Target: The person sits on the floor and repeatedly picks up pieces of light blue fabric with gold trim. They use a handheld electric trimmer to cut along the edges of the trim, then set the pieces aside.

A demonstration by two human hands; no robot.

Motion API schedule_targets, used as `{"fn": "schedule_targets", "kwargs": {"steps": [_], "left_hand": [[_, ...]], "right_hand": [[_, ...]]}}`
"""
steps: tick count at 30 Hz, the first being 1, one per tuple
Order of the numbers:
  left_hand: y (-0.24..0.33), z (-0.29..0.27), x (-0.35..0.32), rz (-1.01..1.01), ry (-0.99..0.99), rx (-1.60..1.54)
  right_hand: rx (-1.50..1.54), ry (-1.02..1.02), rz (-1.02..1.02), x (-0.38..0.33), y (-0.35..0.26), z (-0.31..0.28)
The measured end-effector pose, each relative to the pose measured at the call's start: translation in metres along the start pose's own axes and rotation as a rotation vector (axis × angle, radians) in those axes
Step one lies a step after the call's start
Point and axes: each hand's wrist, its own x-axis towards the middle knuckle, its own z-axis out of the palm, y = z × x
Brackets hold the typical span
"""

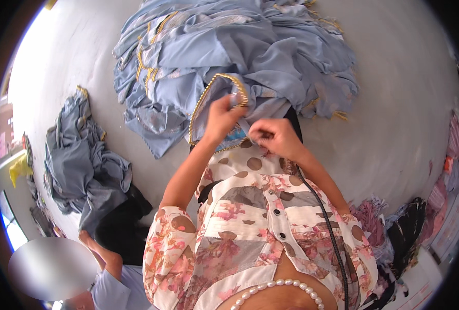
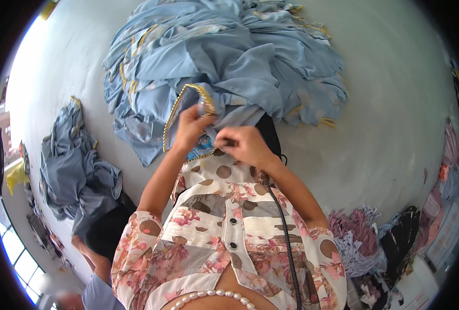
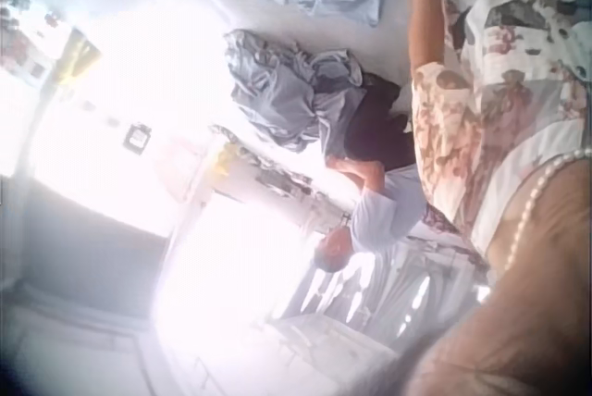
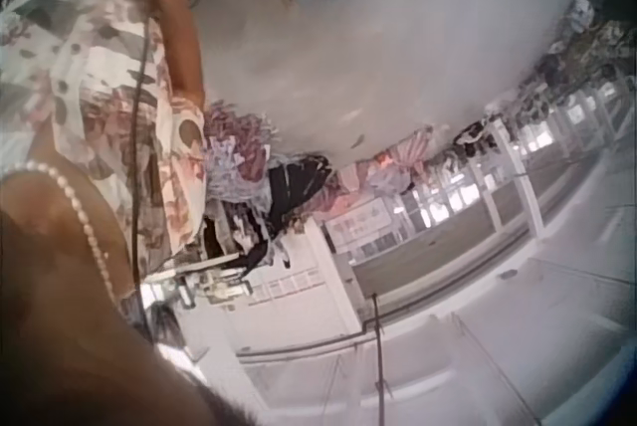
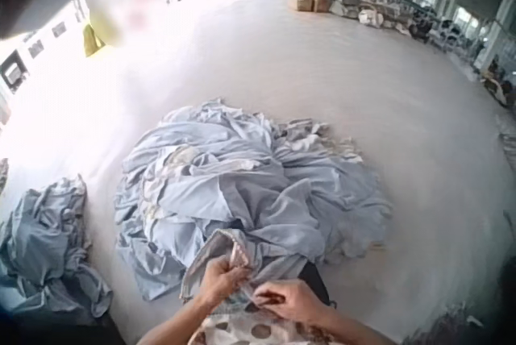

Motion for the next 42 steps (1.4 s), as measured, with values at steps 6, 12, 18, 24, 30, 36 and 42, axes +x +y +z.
{"fn": "schedule_targets", "kwargs": {"steps": [6, 12, 18, 24, 30, 36, 42], "left_hand": [[0.040, -0.071, 0.005, 0.429, -0.032, -0.517], [0.063, -0.082, 0.024, 0.551, 0.050, -0.641], [0.123, -0.079, 0.092, 0.628, 0.107, -0.680], [0.154, -0.129, 0.130, 0.763, 0.020, -0.686], [0.035, -0.224, 0.080, 0.464, 0.378, -0.745], [-0.091, -0.258, 0.057, -0.099, 0.617, -0.499], [0.025, -0.134, 0.001, 0.624, 1.088, 0.457]], "right_hand": [[-0.229, 0.750, 0.155, -0.006, 0.119, -0.052], [-0.069, 0.938, 0.119, 0.016, 0.105, -0.072], [-0.160, 1.074, -0.186, 0.058, 0.021, -0.117], [-0.470, 0.995, -0.415, 0.058, -0.035, -0.139], [-0.838, 0.374, -0.591, 0.030, -0.062, -0.036], [-0.453, 0.184, -0.438, 0.020, 0.000, 0.025], [-0.139, 0.939, 0.036, -0.001, 0.059, -0.054]]}}
